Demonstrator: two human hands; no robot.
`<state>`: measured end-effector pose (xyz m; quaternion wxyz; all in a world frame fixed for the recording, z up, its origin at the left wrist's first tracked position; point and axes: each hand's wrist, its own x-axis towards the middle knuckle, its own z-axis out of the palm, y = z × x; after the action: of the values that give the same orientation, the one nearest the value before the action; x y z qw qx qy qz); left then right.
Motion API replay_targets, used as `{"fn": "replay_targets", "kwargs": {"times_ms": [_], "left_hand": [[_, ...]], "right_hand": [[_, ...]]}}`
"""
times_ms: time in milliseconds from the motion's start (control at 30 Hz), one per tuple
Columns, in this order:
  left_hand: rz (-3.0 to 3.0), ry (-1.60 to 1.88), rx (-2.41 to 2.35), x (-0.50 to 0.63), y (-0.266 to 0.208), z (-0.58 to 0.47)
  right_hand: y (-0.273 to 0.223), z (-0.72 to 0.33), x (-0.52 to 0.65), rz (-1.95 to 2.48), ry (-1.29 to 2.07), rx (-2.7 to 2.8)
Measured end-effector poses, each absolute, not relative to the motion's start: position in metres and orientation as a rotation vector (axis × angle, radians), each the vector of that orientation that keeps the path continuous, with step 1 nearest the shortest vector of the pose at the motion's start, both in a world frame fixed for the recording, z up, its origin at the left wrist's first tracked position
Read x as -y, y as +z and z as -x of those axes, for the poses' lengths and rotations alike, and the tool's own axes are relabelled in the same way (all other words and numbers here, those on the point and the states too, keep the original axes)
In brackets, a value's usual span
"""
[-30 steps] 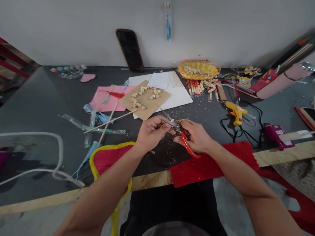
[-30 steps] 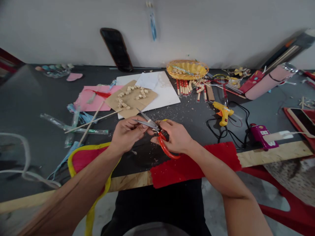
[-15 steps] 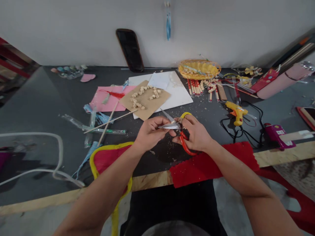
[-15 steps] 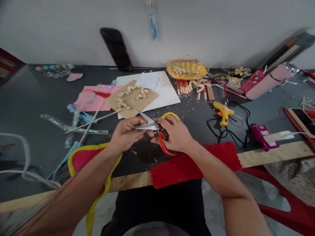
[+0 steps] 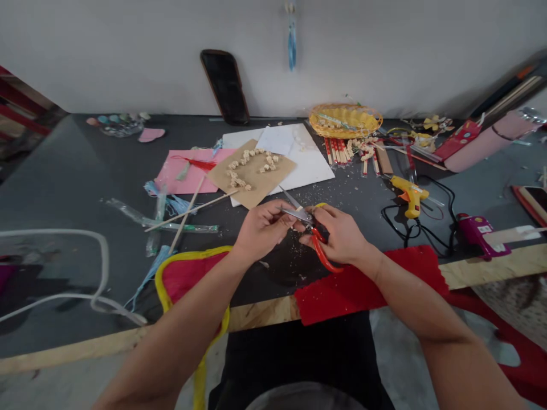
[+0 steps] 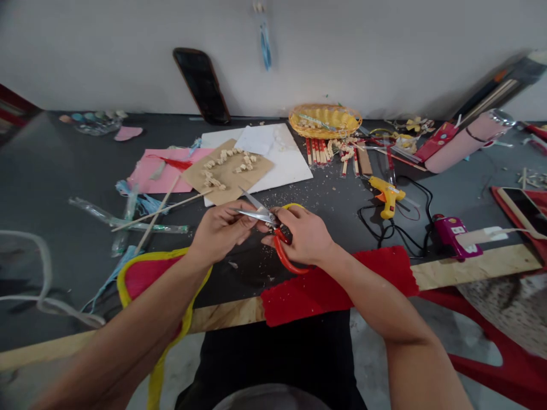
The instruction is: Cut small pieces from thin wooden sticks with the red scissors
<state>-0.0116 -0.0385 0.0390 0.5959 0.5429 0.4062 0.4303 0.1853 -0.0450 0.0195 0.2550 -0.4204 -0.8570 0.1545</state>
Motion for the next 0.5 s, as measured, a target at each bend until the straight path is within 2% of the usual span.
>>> {"fn": "replay_targets", "kwargs": {"times_ms": [233,500], "left_hand": [[-1.536,1.095,-1.110,0.0408,0.0335,0.0117],[-1.338,0.953,-0.985,0.0397,0.0423,0.0137]], "right_hand": [[0.0167,-0.1851,0.0416,1.205,0.441,2.323],[0.0127,-0.1875,0.0391,1.122,0.376,2.363]]}}
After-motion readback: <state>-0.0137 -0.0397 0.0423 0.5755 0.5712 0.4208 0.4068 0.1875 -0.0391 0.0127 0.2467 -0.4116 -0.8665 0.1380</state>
